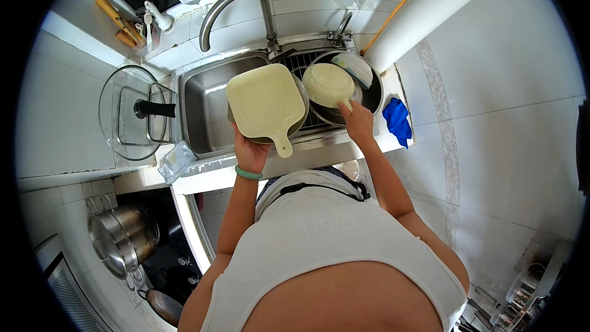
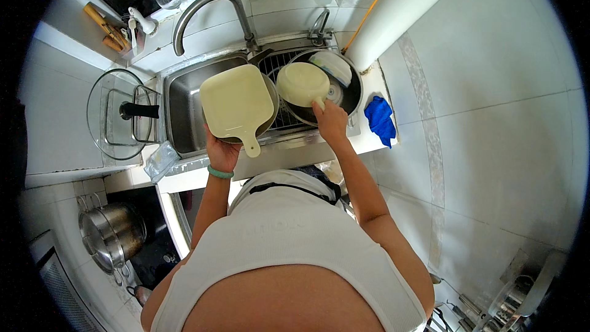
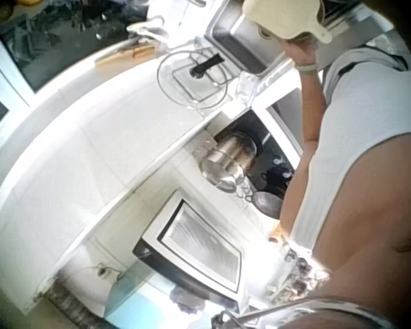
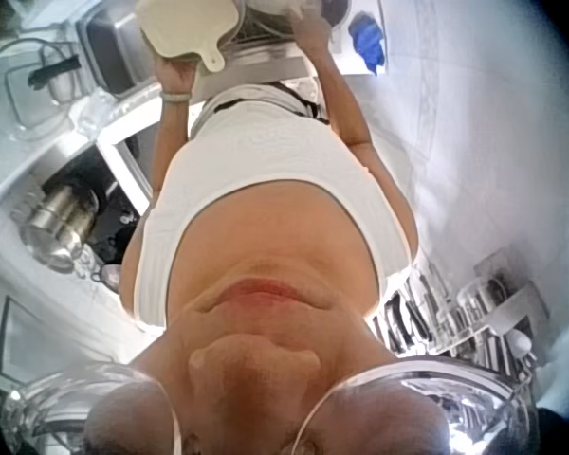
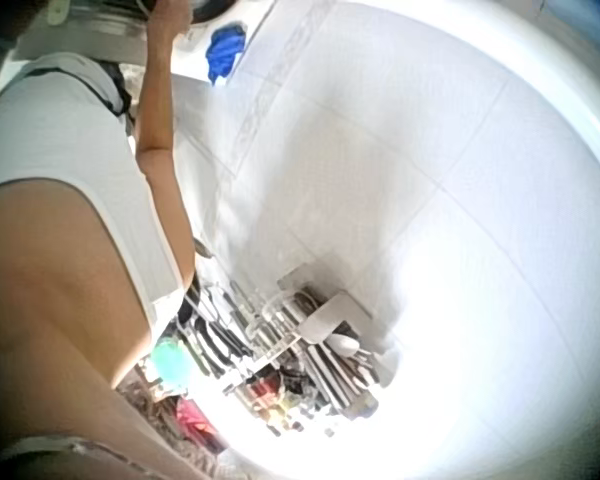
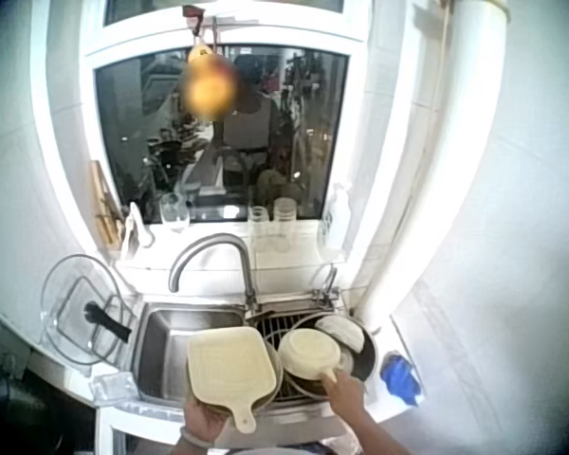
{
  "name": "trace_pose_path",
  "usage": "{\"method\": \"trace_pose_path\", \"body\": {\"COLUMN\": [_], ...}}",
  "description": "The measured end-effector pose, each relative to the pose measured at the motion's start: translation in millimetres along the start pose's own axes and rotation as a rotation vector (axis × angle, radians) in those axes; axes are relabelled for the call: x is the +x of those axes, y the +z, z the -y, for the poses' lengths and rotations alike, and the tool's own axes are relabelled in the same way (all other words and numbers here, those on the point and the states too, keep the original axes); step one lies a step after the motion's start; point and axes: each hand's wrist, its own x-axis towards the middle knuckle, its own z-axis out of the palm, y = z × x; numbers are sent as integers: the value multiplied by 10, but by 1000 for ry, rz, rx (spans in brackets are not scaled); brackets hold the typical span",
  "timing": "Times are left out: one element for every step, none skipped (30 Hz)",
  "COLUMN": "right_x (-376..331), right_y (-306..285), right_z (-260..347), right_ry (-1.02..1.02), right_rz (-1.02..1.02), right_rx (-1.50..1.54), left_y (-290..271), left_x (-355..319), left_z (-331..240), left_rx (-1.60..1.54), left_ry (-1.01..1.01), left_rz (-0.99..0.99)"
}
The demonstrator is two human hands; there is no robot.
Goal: The person disposes of a plastic bag into a trash bin, washes their hands at the sink, and then organizes kitchenware. They pick up a blue cloth, a ladle, and several bowls, placing them into a cabinet under the sink.
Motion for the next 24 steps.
{"method": "trace_pose_path", "body": {"right_x": [-8,-16,-24,-35,-48,-61,-74,-87,-101,-113,-122,-131,-139,-147,-154,-159,-165,-171,-175,-175,-174,-174,-176,-178], "right_y": [-5,-9,-14,-19,-22,-23,-27,-31,-36,-41,-42,-41,-43,-50,-60,-67,-70,-71,-77,-91,-111,-118,-119,-125], "right_z": [4,9,14,15,20,28,35,35,34,29,31,37,46,57,70,79,81,83,85,96,112,129,131,122], "right_ry": [0,6,12,19,33,47,61,61,61,61,52,42,32,37,42,46,48,49,50,62,72,82,81,80], "right_rz": [-8,-9,-11,-12,-6,-1,5,12,20,28,26,23,19,22,26,29,35,41,47,55,63,71,63,56], "right_rx": [22,27,33,38,36,33,30,24,18,11,24,38,51,53,55,58,71,85,98,107,117,128,145,162], "left_y": [-22,-38,-51,-42,-36,-33,-28,-25,-27,-33,-35,-33,-23,-17,-24,-35,-42,-45,-40,-38,-45,-59,-71,-77], "left_x": [11,21,24,21,21,25,28,31,35,42,47,49,50,50,54,59,61,58,53,49,49,49,49,51], "left_z": [-2,-2,-2,-3,-3,1,2,2,2,8,12,14,14,15,19,24,26,26,26,27,26,17,10,7], "left_rx": [-4,-9,0,9,18,17,15,14,8,2,-4,2,7,13,7,2,-4,-3,-3,-4,2,8,14,10], "left_ry": [-3,-6,-5,-4,-4,-5,-6,-7,-11,-16,-22,-23,-23,-24,-22,-20,-17,-19,-21,-22,-24,-25,-25,-26], "left_rz": [4,7,14,20,27,25,24,23,21,18,16,17,20,22,18,15,12,14,17,19,31,44,56,46]}}
